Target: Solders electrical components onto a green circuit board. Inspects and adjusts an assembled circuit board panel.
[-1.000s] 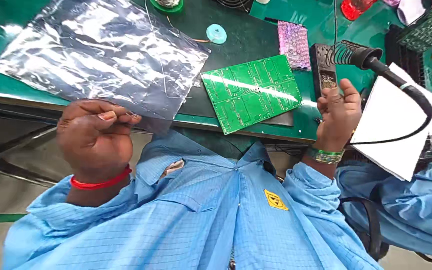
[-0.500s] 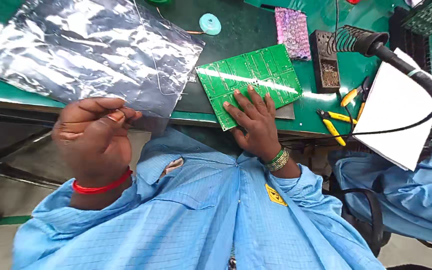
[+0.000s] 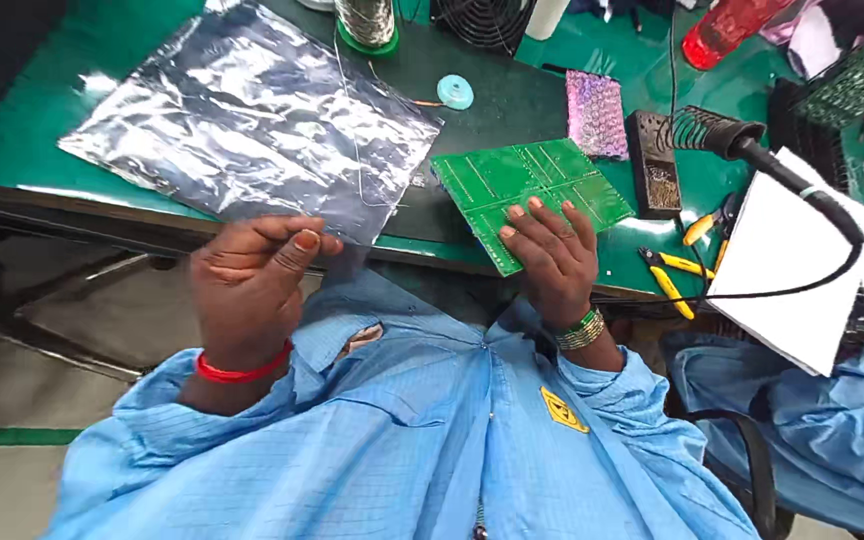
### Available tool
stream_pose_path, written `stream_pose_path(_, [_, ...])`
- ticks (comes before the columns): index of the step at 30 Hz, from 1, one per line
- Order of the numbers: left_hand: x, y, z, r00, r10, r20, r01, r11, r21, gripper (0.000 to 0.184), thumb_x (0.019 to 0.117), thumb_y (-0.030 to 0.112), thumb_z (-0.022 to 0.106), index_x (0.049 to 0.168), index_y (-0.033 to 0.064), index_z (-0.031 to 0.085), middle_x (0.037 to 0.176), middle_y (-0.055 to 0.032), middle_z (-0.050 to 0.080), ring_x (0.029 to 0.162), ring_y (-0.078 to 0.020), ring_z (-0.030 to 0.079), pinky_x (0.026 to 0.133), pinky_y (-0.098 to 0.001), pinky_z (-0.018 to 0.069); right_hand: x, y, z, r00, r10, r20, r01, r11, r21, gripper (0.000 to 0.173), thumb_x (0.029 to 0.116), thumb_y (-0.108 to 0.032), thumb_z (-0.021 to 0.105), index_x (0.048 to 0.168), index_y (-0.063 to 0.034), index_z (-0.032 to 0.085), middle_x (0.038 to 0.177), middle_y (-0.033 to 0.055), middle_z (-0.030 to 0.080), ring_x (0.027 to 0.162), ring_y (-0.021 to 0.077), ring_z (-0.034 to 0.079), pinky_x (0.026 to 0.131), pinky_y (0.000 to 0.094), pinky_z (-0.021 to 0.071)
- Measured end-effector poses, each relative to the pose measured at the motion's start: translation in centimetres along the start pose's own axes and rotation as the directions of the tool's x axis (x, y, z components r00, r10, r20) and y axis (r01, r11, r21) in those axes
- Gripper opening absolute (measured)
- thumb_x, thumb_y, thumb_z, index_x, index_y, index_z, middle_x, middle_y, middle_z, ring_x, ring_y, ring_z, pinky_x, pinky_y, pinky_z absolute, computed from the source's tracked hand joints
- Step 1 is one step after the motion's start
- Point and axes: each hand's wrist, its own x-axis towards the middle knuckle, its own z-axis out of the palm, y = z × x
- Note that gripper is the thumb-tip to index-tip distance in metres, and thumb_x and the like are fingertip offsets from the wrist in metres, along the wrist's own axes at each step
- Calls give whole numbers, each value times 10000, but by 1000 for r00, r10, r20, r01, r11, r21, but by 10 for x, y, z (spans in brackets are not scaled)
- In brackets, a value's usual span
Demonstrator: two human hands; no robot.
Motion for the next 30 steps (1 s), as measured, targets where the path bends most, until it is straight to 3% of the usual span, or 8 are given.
stream_pose_path(3, [-1,2,0,1000,-8,1,8,1000,-6,167,985,136,655,1086,243,732,1017,135,755,902,-38,721,849,-242,604,14,16,-12,985,39,-170,-24,996,92,212,1072,-224,526,1181,-98,658,1200,103,728,1218,219,655,1121,459,447])
stream_pose_path(5, [-2,4,1,1000,-9,-12,9,1000,-9,165,964,130,677,1039,263,739,981,146,757,879,-27,720,836,-231,606,25,27,-24,944,174,-281,-132,978,163,281,1099,-307,472,1220,-111,631,1223,23,714,1206,116,646,1085,376,488])
stream_pose_path(8, [-3,4,1,1000,18,-7,-18,1000,-17,135,955,165,699,990,289,741,945,155,761,850,-15,722,825,-220,608,46,38,-42,704,497,-508,-331,861,385,222,1096,-253,484,1201,-98,603,1084,-101,686,1068,7,651,949,296,562])
stream_pose_path(10, [-4,4,0,999,44,15,-44,999,-14,100,982,232,682,1009,302,747,963,167,757,865,-6,716,835,-215,601,59,41,-54,516,674,-529,-278,716,640,196,1112,-189,389,1217,-127,542,1099,-55,668,1110,92,650,996,375,550])
stream_pose_path(12, [-3,3,-1,998,50,23,-50,999,-13,121,1014,253,635,1037,295,747,976,164,755,879,-17,716,845,-226,601,67,35,-64,413,795,-444,-200,555,807,268,1134,-223,278,1296,-146,478,1211,12,643,1213,169,621,1058,440,518])
stream_pose_path(15, [1,4,4,997,69,38,-69,998,1,158,1039,252,591,1069,290,742,996,166,758,892,-18,720,850,-224,601,63,25,-70,423,887,-185,-97,247,964,390,1138,-335,250,1429,-149,431,1371,73,583,1330,222,552,1131,470,458])
stream_pose_path(20, [7,11,13,986,135,96,-140,989,47,141,1017,222,632,1095,256,744,1028,168,751,933,-9,714,862,-207,594,58,16,-65,382,905,189,-45,-186,982,427,1126,-424,249,1364,-159,485,1297,84,632,1251,231,619,1058,465,525])
stream_pose_path(30, [4,8,20,988,121,99,-125,992,37,211,982,91,640,1122,204,752,1071,113,759,987,-62,722,910,-258,598,50,11,-57,354,859,370,-78,-367,927,481,1115,-480,231,1430,-187,447,1390,69,592,1324,221,574,1107,461,491])
